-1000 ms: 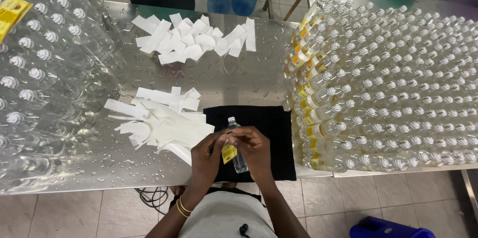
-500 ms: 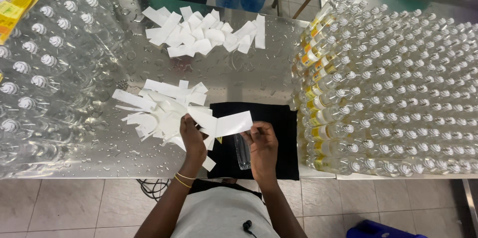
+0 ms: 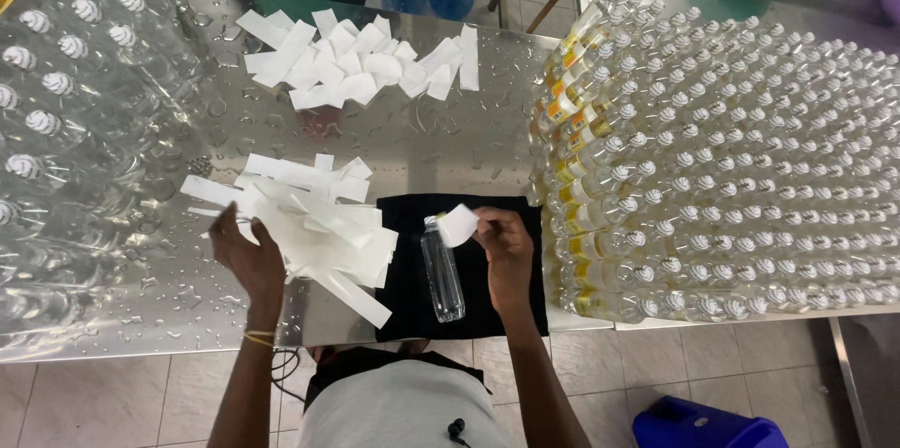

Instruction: The person picks up clear plastic bottles and applies yellow labels to them by hand. They peel the backing off the labels, wrap them around the bottles, and smooth them out before placing the labeled bottles on a metal table among others.

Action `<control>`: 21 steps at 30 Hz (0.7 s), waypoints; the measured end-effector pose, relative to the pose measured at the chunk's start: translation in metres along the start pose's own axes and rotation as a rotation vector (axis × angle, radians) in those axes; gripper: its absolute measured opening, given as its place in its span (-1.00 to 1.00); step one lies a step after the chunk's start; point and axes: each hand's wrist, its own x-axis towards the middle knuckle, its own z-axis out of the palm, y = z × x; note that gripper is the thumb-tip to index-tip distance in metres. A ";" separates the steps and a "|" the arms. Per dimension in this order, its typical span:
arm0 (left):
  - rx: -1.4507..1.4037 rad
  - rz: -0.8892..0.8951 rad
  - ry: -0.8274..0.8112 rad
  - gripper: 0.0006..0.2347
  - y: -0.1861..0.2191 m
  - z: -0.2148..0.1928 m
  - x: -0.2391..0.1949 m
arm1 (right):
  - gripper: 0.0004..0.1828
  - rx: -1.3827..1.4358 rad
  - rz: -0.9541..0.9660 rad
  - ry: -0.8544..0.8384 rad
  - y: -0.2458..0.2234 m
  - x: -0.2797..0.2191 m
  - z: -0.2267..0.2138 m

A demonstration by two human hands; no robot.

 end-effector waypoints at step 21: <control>-1.132 -1.043 -0.545 -0.72 0.171 0.015 -0.161 | -0.56 -0.169 0.308 -0.178 0.049 -0.021 -0.118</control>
